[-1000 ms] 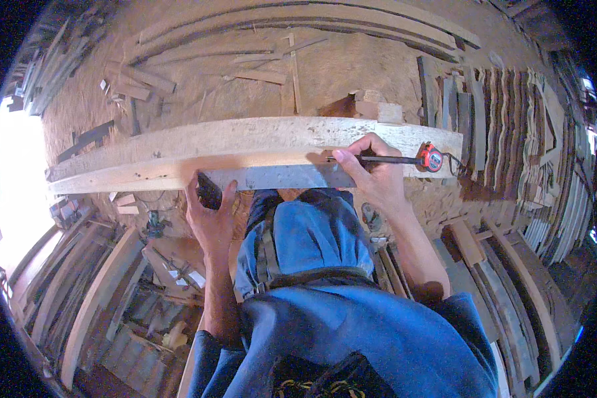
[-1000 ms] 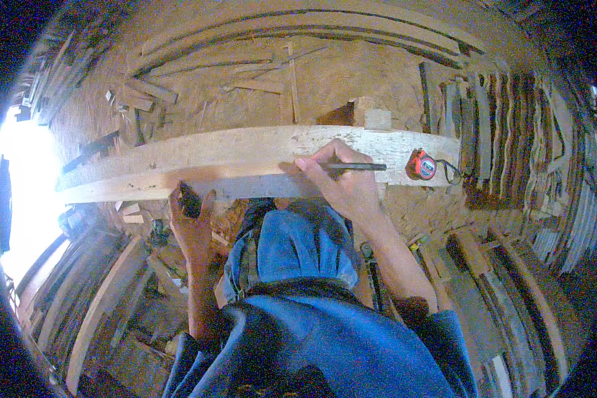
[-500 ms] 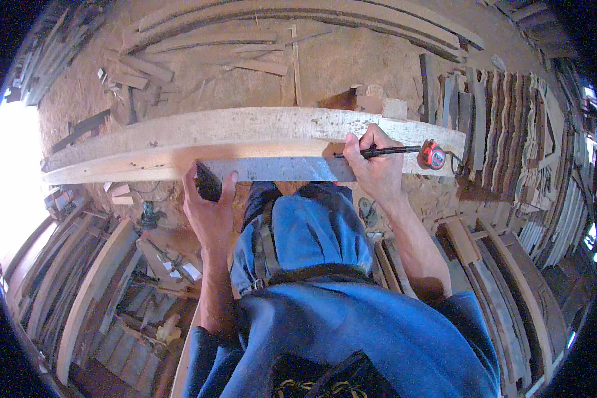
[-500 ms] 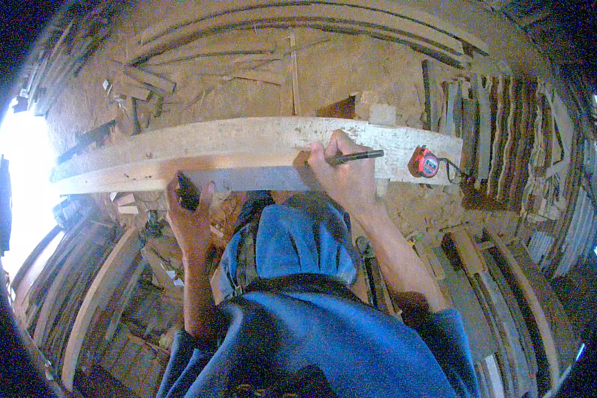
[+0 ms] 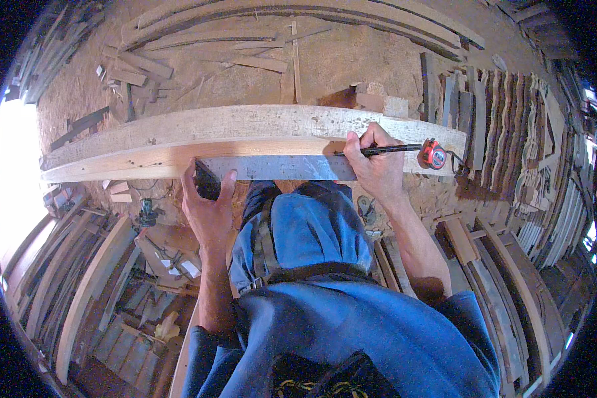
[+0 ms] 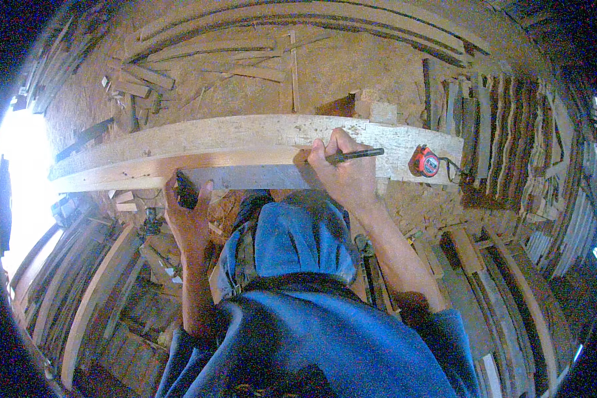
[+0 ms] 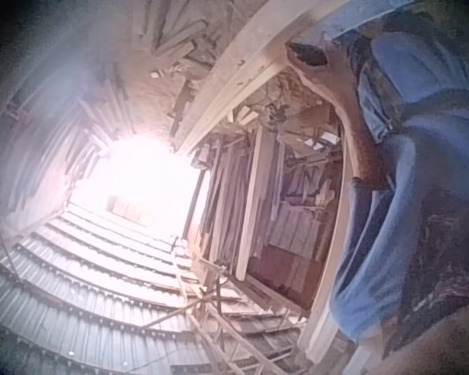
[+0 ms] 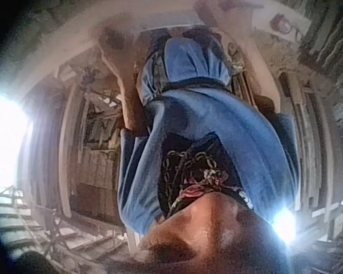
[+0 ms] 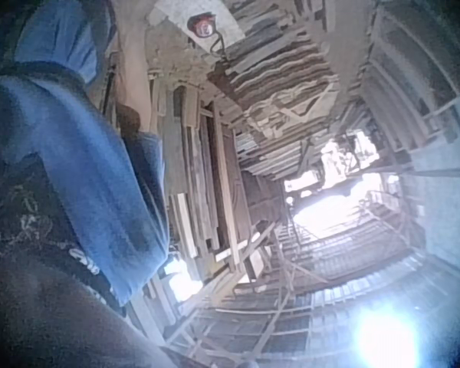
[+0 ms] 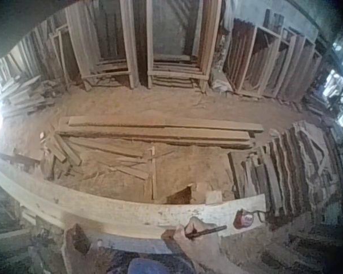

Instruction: The person measures and marks a long wooden plank using a tape measure, a square ruler, and a pencil. They repeatedly position the tools to draw straight lines and mark measurement points on the wood surface.

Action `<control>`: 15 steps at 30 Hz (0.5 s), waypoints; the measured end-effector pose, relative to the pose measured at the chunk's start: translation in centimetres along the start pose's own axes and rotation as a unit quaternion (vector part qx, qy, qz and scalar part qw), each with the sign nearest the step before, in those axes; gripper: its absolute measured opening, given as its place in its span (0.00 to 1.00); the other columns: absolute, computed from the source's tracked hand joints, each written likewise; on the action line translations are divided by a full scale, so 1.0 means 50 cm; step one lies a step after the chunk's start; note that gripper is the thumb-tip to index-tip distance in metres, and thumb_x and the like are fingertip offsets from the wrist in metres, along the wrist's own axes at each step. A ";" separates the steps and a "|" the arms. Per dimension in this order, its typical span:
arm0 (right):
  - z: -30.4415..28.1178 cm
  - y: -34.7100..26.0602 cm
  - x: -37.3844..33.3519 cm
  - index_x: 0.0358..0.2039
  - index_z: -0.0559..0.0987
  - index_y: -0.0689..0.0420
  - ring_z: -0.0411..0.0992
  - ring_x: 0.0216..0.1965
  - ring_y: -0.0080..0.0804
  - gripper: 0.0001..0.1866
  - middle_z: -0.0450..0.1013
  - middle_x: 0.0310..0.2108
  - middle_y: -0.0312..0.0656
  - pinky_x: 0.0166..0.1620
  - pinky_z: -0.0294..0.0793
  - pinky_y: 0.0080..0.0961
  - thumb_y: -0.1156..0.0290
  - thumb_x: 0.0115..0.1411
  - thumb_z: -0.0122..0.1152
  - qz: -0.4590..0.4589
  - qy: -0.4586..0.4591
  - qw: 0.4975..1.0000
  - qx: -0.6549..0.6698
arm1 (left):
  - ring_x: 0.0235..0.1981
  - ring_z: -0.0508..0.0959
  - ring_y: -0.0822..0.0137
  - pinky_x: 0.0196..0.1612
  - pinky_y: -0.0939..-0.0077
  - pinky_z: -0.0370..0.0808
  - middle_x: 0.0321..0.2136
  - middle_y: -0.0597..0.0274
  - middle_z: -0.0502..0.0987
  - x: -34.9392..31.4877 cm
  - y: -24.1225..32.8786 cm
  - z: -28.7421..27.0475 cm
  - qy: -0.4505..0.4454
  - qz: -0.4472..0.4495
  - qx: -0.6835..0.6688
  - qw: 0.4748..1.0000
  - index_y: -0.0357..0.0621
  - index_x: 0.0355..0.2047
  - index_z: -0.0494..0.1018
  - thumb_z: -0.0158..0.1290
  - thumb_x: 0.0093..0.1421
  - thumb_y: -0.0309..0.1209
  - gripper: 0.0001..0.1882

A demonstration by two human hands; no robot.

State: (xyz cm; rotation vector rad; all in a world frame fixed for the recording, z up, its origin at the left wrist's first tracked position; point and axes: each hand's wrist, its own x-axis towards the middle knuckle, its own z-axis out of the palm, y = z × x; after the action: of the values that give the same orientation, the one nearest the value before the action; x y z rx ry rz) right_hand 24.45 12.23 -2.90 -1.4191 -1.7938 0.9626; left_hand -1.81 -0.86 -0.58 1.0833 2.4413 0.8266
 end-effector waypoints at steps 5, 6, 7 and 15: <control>-0.001 -0.001 0.001 0.20 0.65 0.55 0.61 0.13 0.31 0.20 0.61 0.12 0.38 0.20 0.61 0.35 0.68 0.62 0.68 0.009 -0.007 1.000 0.013 | 0.52 0.79 0.52 0.57 0.59 0.74 0.51 0.41 0.79 0.001 0.010 -0.004 -0.009 -0.026 0.000 1.000 0.34 0.61 0.69 0.71 0.55 0.36 0.37; -0.001 -0.001 0.000 0.20 0.65 0.55 0.61 0.13 0.32 0.20 0.61 0.12 0.38 0.20 0.61 0.35 0.68 0.62 0.68 0.013 -0.007 1.000 0.016 | 0.53 0.79 0.52 0.58 0.60 0.74 0.51 0.42 0.79 0.000 0.012 -0.005 -0.010 -0.025 0.004 1.000 0.35 0.60 0.69 0.71 0.55 0.37 0.37; -0.001 -0.001 0.000 0.20 0.66 0.55 0.61 0.13 0.32 0.20 0.62 0.12 0.38 0.20 0.61 0.35 0.68 0.62 0.68 0.013 -0.007 1.000 0.016 | 0.53 0.78 0.53 0.59 0.60 0.73 0.52 0.43 0.79 -0.001 0.014 -0.006 -0.009 -0.024 0.011 1.000 0.35 0.60 0.70 0.71 0.55 0.38 0.37; -0.001 -0.001 0.001 0.20 0.66 0.55 0.62 0.13 0.31 0.20 0.62 0.11 0.39 0.20 0.62 0.34 0.68 0.61 0.68 0.016 -0.007 1.000 0.022 | 0.55 0.78 0.53 0.60 0.60 0.72 0.54 0.46 0.78 0.000 0.011 -0.004 -0.004 -0.001 0.027 1.000 0.36 0.60 0.70 0.71 0.56 0.40 0.37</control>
State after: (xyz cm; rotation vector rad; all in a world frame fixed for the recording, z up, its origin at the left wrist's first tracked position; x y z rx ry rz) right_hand 24.44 12.29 -2.81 -1.4204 -1.7539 1.0249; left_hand -1.64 -0.64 -0.07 1.1000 2.4708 0.7575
